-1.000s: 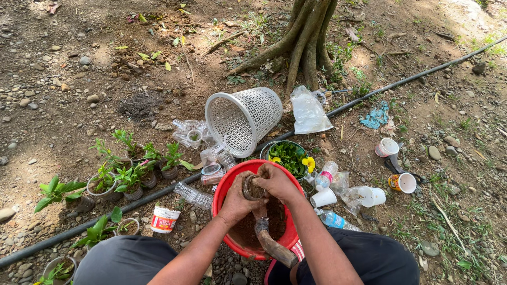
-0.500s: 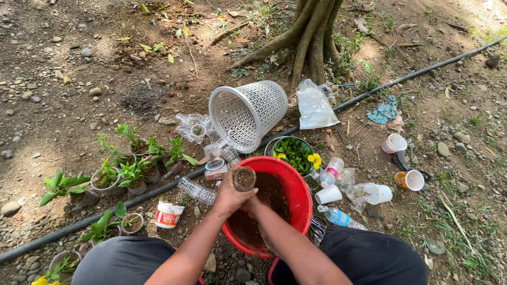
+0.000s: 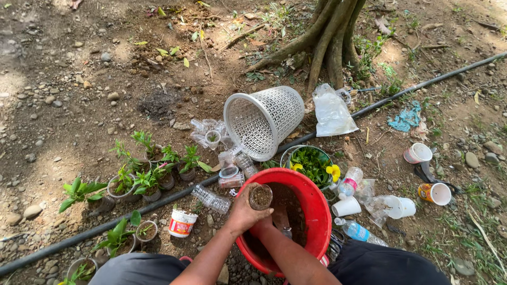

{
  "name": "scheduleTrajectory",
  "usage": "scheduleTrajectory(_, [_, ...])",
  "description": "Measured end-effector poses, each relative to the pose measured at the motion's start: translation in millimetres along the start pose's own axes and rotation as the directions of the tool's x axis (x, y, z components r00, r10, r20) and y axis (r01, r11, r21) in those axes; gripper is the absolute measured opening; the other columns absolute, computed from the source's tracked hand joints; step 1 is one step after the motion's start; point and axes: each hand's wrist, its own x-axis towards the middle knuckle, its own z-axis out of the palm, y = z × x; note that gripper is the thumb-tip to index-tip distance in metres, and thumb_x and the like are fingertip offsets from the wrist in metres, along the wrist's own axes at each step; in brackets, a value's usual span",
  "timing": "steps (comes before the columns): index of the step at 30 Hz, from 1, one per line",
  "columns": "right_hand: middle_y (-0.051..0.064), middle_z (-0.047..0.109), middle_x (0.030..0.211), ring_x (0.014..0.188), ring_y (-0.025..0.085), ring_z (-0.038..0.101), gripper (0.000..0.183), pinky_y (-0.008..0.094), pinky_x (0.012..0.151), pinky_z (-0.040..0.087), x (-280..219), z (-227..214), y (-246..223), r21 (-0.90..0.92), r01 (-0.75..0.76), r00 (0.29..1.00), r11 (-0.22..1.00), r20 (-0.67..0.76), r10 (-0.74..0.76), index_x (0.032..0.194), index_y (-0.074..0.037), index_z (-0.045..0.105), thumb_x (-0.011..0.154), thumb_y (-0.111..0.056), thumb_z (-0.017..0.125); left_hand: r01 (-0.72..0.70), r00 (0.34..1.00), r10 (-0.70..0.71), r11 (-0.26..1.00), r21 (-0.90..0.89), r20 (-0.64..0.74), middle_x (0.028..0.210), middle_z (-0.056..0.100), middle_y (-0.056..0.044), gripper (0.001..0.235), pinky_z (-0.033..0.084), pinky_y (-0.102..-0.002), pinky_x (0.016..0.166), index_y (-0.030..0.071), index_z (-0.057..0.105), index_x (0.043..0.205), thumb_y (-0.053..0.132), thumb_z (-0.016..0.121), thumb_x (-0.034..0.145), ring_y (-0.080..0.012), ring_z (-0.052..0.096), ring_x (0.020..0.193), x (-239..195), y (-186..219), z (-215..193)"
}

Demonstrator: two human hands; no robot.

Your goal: The person prepares plastic bottles and cups with soil and plants seedlings into them, using scissors to cut materials and pouring water from a bottle.

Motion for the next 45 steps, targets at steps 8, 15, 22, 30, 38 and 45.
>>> scheduleTrajectory(8, [0.017,0.025,0.161,0.149,0.038,0.027,0.060,0.056,0.118,0.028,-27,-2,29,-0.965,0.196,0.966,-0.176,0.160,0.201,0.154,-0.009,0.031,0.099,-0.024,0.050,-0.001,0.999,-0.004,0.994,0.110,0.043,0.125,0.068,-0.006,0.081,0.049,-0.035,0.108,0.009,0.058,0.129,0.022,0.097,0.059,-0.0207,0.065,0.119,1,1,-1])
scheduleTrajectory(15, [0.024,0.045,0.155,0.138,0.037,0.051,0.052,0.046,0.112,0.043,-56,-30,-6,-0.953,0.012,0.773,0.303,0.201,0.602,0.151,-0.010,0.050,0.100,-0.022,0.051,-0.046,0.999,0.046,0.998,0.038,0.000,0.123,0.067,-0.007,0.087,0.051,-0.034,0.104,0.007,0.056,0.130,0.021,0.099,0.056,-0.0193,0.065,0.116,16,-34,11])
scheduleTrajectory(22, [0.019,0.072,0.112,0.097,0.030,0.067,0.046,0.040,0.084,0.053,-79,-81,-95,-0.653,-0.243,0.778,0.718,0.310,0.546,0.136,-0.009,0.065,0.094,-0.026,0.066,-0.053,0.999,0.053,0.998,-0.020,0.012,0.118,0.070,-0.008,0.078,0.054,-0.034,0.101,0.004,0.057,0.126,0.016,0.097,0.059,-0.0201,0.067,0.111,17,-34,14])
scheduleTrajectory(30, [0.006,0.071,0.097,0.077,0.013,0.063,0.021,0.027,0.059,0.050,-80,-167,-175,0.102,-0.329,0.942,0.939,0.098,0.319,0.115,-0.006,0.065,0.097,-0.018,0.064,-0.030,0.999,0.029,0.998,0.055,0.014,0.120,0.070,-0.007,0.077,0.053,-0.033,0.102,0.007,0.058,0.125,0.014,0.097,0.059,-0.0191,0.067,0.113,9,-21,14])
scheduleTrajectory(38, [0.004,0.074,0.112,0.099,0.012,0.070,0.031,0.031,0.085,0.057,-75,-142,-224,-0.262,-0.025,1.000,0.965,0.008,0.028,0.126,-0.006,0.066,0.098,-0.018,0.061,-0.093,0.995,0.088,0.981,0.173,0.035,0.121,0.069,-0.007,0.082,0.053,-0.033,0.102,0.007,0.056,0.127,0.015,0.098,0.057,-0.0196,0.066,0.113,10,-23,25])
scheduleTrajectory(45, [0.012,0.078,0.105,0.092,0.018,0.073,0.032,0.035,0.084,0.059,-86,-125,-265,-0.426,-0.166,0.983,0.889,-0.148,0.112,0.122,-0.007,0.072,0.091,-0.010,0.065,-0.155,0.981,0.173,0.970,-0.186,0.083,0.119,0.070,-0.005,0.075,0.056,-0.034,0.099,0.007,0.055,0.129,0.006,0.094,0.064,-0.0169,0.068,0.111,16,-44,31])
